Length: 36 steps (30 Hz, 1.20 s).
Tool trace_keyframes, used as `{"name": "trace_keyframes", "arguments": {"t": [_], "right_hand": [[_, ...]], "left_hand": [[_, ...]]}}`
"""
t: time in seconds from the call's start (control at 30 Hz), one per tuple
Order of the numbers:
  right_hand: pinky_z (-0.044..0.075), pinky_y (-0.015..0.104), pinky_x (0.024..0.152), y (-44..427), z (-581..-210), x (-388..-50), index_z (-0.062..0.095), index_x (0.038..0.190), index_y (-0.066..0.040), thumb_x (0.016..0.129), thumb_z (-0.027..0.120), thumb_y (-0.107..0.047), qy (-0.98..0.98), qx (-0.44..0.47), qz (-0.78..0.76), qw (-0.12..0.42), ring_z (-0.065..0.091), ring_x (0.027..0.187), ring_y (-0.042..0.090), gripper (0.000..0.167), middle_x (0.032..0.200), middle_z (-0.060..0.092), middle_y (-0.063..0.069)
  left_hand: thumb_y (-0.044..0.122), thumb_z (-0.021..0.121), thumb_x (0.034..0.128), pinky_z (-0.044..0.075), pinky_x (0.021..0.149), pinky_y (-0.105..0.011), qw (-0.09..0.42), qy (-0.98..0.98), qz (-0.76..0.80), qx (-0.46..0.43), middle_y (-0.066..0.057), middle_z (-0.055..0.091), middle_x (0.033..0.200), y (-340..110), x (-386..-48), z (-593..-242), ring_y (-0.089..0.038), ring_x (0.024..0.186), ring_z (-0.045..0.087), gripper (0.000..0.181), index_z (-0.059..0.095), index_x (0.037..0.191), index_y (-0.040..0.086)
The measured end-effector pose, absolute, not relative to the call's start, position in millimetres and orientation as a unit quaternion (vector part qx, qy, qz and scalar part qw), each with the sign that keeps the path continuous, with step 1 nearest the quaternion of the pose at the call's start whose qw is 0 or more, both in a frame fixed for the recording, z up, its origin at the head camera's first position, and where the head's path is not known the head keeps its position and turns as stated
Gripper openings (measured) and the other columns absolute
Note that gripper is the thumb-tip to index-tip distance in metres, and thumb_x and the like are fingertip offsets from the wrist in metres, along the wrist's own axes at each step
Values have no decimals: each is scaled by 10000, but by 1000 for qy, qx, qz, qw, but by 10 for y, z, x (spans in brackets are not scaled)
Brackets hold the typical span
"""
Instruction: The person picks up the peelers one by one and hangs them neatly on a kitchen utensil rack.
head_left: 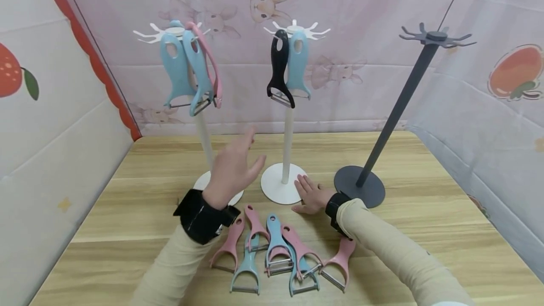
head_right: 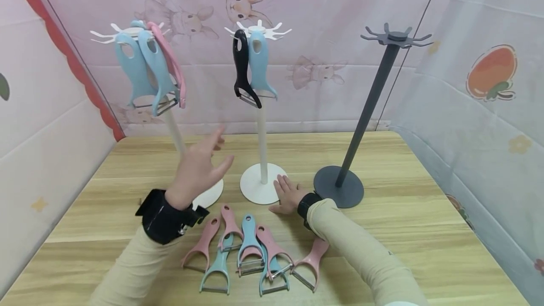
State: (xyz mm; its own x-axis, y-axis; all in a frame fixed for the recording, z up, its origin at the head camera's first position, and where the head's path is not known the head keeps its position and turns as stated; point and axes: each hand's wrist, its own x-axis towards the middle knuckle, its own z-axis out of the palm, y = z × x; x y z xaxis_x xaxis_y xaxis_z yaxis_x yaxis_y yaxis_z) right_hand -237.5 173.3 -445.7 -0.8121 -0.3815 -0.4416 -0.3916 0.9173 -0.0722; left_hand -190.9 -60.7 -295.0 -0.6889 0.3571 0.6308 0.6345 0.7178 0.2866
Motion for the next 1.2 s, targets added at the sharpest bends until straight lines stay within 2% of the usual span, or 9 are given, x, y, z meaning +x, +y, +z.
{"name": "trace_keyframes", "arguments": {"t": [0.07, 0.13, 0.27, 0.4, 0.5, 0.6, 0.77, 1.03, 1.2], "right_hand": [[170, 527, 1048, 1736, -4465, -2379, 28, 1457, -22, 914, 396, -531, 952, -205, 13, 227, -58, 1376, 266, 831, 1512, -65, 142], [175, 531, 1044, 1737, -4475, -2383, 29, 1458, -23, 911, 397, -537, 952, -207, 13, 224, -56, 1376, 267, 836, 1512, -62, 143], [192, 535, 1037, 1742, -4493, -2385, 37, 1457, -20, 902, 403, -551, 952, -210, 17, 221, -51, 1375, 270, 851, 1510, -56, 151], [188, 540, 1036, 1748, -4496, -2382, 31, 1458, -24, 899, 399, -561, 952, -210, 15, 222, -55, 1375, 267, 858, 1510, -64, 147], [187, 544, 1035, 1754, -4488, -2367, 38, 1458, -22, 902, 399, -556, 952, -211, 12, 221, -47, 1376, 270, 851, 1511, -57, 148], [186, 542, 1036, 1760, -4474, -2345, 42, 1457, -18, 907, 398, -546, 952, -211, 11, 222, -45, 1375, 275, 841, 1510, -55, 151], [165, 540, 1043, 1754, -4436, -2324, 39, 1457, -18, 917, 399, -522, 951, -211, 1, 226, -64, 1373, 277, 822, 1509, -63, 154], [178, 545, 1037, 1763, -4485, -2361, 28, 1454, -11, 914, 387, -538, 951, -219, 3, 217, -65, 1372, 285, 836, 1507, -70, 160], [187, 552, 1031, 1767, -4492, -2372, 43, 1455, -12, 909, 409, -532, 953, -217, -4, 209, -45, 1374, 287, 838, 1509, -55, 158]], "left_hand": [[204, 657, 822, 508, 651, -392, 226, -912, -200, -277, -179, 628, 1052, -691, -1849, -3068, -297, 880, 619, 523, 493, 1262, -24], [243, 657, 822, 506, 590, -392, 166, -936, -153, -271, -156, 642, 984, -783, -1791, -3183, -274, 809, 625, 480, 529, 1218, 4], [270, 682, 794, 427, 428, -346, 77, -958, -84, -264, -63, 593, 745, -964, -1682, -3431, -196, 594, 561, 324, 588, 1014, 52], [247, 697, 780, 407, 427, -342, 36, -961, -72, -263, -32, 540, 664, -1094, -1579, -3679, -174, 557, 517, 244, 598, 895, 56], [239, 673, 800, 394, 445, -324, 10, -961, -80, -265, -24, 529, 644, -1143, -1493, -3821, -157, 555, 495, 229, 612, 902, 44], [269, 672, 792, 317, 430, -268, -24, -957, -86, -277, 21, 456, 582, -1156, -1403, -3931, -122, 504, 424, 290, 618, 946, 30], [297, 692, 747, 223, 411, -226, -42, -947, -91, -305, 74, 345, 523, -1134, -1305, -4050, -91, 442, 339, 307, 604, 895, 43], [116, 627, 715, 234, 380, -204, -49, -946, -116, -297, 81, 339, 505, -1108, -1284, -4087, -66, 410, 336, 204, 582, 885, 13], [69, 613, 656, 265, 383, -221, -51, -948, -135, -282, 70, 357, 529, -1116, -1314, -4105, -74, 426, 352, 137, 533, 766, 49]]}}
